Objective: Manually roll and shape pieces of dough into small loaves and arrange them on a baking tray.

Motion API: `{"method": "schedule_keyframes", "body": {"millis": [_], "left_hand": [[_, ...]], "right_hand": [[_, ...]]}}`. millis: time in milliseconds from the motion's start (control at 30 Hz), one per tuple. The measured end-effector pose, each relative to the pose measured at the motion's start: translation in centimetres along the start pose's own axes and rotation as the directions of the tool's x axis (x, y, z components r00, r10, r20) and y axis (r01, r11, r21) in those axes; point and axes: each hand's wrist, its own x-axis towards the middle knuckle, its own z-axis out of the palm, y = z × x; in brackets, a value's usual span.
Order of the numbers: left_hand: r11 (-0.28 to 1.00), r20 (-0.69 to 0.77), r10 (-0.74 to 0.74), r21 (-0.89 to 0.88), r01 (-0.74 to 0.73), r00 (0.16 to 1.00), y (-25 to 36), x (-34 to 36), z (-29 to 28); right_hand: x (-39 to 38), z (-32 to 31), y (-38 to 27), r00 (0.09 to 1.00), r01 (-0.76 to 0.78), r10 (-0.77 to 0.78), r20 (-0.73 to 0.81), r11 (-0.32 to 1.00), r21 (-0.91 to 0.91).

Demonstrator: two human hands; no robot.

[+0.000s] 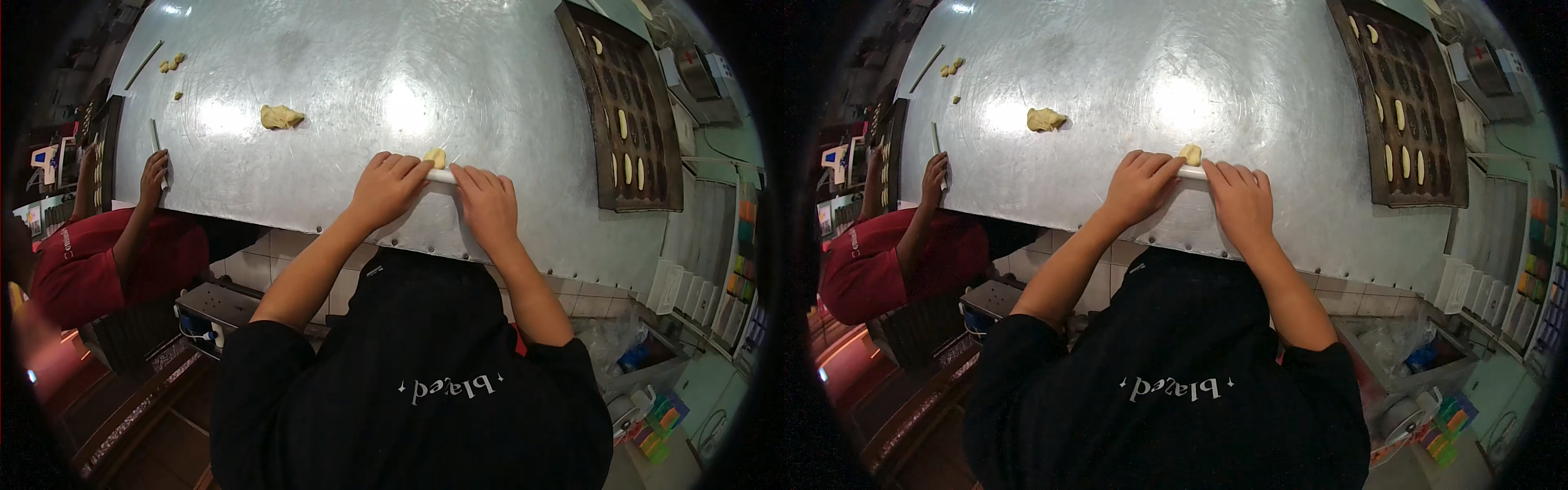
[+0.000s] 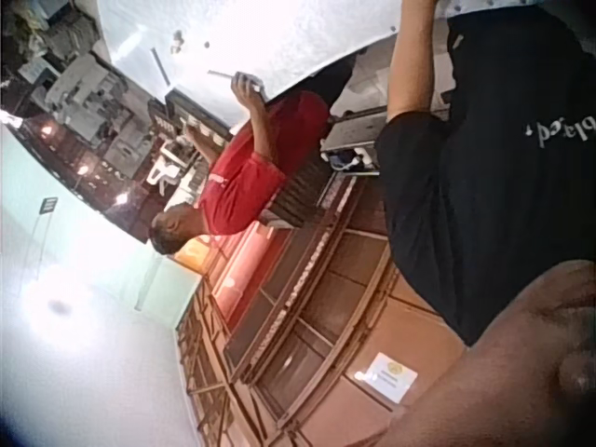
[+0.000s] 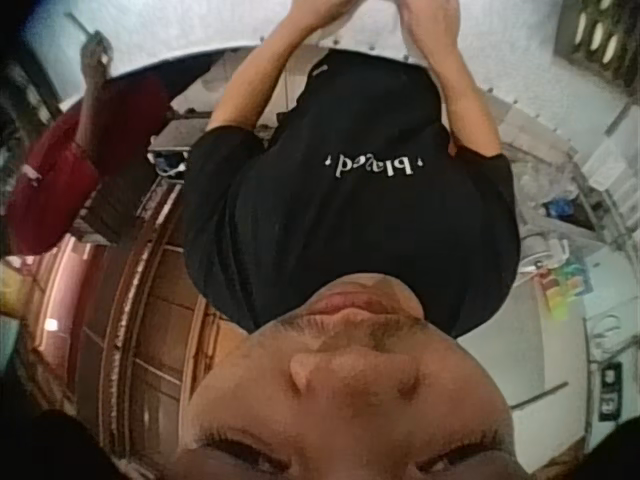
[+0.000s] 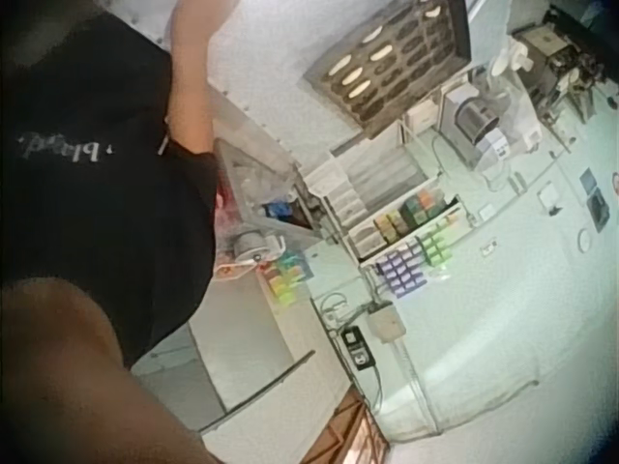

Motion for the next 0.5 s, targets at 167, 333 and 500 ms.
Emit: {"method": "schedule_keyframes", "body": {"millis": [167, 333, 500], "left_hand": [[0.989, -0.121, 0.003, 0.149, 0.015, 0.993, -1.3, 2.1, 2.0], [0.945, -0.313, -0.173, 0.214, 0.247, 0.934, -2.6, 7.3, 1.1], [0.961, -0.347, -0.182, 0.134, 0.241, 0.92, 0.7, 2.0, 3.1]], "right_hand": [[2.3, 3.9, 1.1, 0.994, -0.037, 0.05, 0.096, 0.991, -0.13], [9.6, 4.7, 3.4, 0.975, -0.219, 0.221, -0.016, 0.949, -0.228], [3.6, 4.9, 1.3, 0.991, -0.131, 0.131, -0.013, 0.969, -0.211]]}}
